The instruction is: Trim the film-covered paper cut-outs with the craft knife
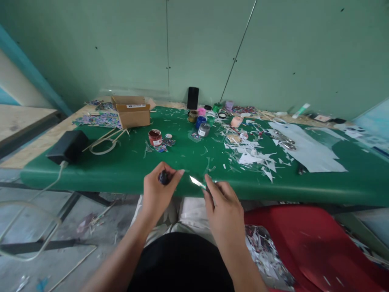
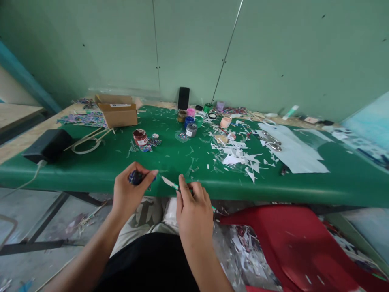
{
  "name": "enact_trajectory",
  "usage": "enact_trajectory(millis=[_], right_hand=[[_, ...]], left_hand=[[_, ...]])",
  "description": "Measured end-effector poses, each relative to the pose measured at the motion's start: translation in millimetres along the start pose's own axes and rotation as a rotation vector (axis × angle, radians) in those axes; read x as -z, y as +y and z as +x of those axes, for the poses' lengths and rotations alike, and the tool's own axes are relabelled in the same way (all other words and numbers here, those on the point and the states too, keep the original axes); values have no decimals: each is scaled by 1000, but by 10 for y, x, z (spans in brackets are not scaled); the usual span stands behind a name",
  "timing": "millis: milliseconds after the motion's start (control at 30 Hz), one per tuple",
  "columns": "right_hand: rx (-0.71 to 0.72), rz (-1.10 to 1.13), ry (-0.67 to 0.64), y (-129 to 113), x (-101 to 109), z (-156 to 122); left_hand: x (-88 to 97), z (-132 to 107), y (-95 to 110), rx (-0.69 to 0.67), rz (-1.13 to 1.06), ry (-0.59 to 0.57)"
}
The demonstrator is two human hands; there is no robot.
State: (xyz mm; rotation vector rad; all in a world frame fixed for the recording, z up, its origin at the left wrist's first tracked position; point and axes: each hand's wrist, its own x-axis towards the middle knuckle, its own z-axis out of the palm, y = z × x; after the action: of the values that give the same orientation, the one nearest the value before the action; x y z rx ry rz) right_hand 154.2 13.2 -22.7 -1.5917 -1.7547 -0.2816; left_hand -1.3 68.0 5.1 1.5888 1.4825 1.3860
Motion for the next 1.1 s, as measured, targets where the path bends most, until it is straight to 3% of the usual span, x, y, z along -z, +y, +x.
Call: enact_trajectory(millis=[200, 267, 367, 567, 867, 1000, 1100], right_hand=[[-77, 23, -158, 348, -303, 335], [-172, 26, -243, 485, -472, 521], [-219, 55, -267, 626, -702, 764], [-303, 298, -192, 533, -831, 967], [-402, 970, -404, 15, -849, 919], [-473, 1080, -394, 32, -822, 876], [-514, 1155, -370, 92, -773, 872]], left_hand=[[-184, 691, -387, 74, -139, -133], [-245, 859, -498, 95, -172, -184], [-305, 1011, -591, 115, -231, -238], [-286, 1079, -604, 98, -387, -261], [-302, 987, -465, 134, -575, -248], [-289, 1064, -464, 86, -542, -123], [-262, 1134, -518, 53, -417, -120]])
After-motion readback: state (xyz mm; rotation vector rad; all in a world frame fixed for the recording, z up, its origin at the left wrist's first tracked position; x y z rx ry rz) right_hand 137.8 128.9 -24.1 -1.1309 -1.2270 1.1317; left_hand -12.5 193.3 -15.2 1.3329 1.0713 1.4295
